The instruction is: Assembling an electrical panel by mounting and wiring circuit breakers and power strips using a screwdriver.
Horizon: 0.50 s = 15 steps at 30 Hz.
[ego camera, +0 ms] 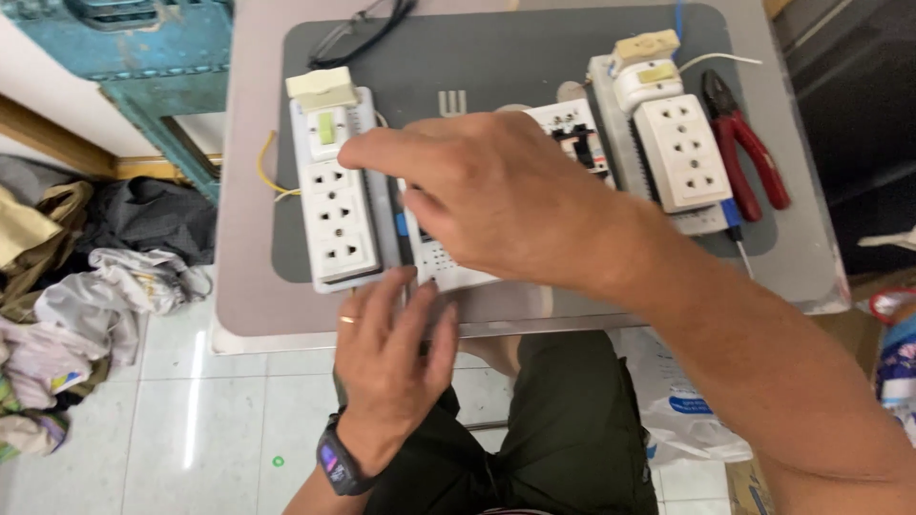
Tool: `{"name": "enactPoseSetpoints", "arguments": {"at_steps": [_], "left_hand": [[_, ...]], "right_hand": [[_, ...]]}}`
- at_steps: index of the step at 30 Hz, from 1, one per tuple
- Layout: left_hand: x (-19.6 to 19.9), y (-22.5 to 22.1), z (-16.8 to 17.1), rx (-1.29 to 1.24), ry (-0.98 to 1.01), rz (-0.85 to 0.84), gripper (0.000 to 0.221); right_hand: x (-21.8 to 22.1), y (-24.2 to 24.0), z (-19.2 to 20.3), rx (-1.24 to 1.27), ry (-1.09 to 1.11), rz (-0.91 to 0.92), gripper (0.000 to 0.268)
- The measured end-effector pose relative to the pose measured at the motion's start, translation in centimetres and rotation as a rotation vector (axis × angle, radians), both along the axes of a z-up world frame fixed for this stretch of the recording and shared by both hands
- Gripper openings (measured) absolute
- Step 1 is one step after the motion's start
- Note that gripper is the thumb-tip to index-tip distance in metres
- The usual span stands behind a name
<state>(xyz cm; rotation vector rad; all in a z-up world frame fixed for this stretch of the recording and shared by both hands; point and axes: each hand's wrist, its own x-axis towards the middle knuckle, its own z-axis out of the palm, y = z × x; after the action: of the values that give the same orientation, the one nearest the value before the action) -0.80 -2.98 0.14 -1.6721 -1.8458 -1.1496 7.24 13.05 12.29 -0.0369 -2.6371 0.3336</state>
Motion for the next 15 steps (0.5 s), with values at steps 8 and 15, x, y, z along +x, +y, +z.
{"name": "enactPoseSetpoints", "arguments": {"at_steps": [8, 15], "left_hand": [[1.0, 2.0, -1.5, 0.023, 0.185, 0.0, 0.013], [1.1, 1.9, -1.6, 0.028, 0.161, 0.015, 0.014]], "right_hand": [[0.1, -0.5, -0.7, 0.068, 0.096, -0.156, 0.025], [-0.4, -0.3, -1.8, 0.209, 0.223, -0.223, 0.016]]}}
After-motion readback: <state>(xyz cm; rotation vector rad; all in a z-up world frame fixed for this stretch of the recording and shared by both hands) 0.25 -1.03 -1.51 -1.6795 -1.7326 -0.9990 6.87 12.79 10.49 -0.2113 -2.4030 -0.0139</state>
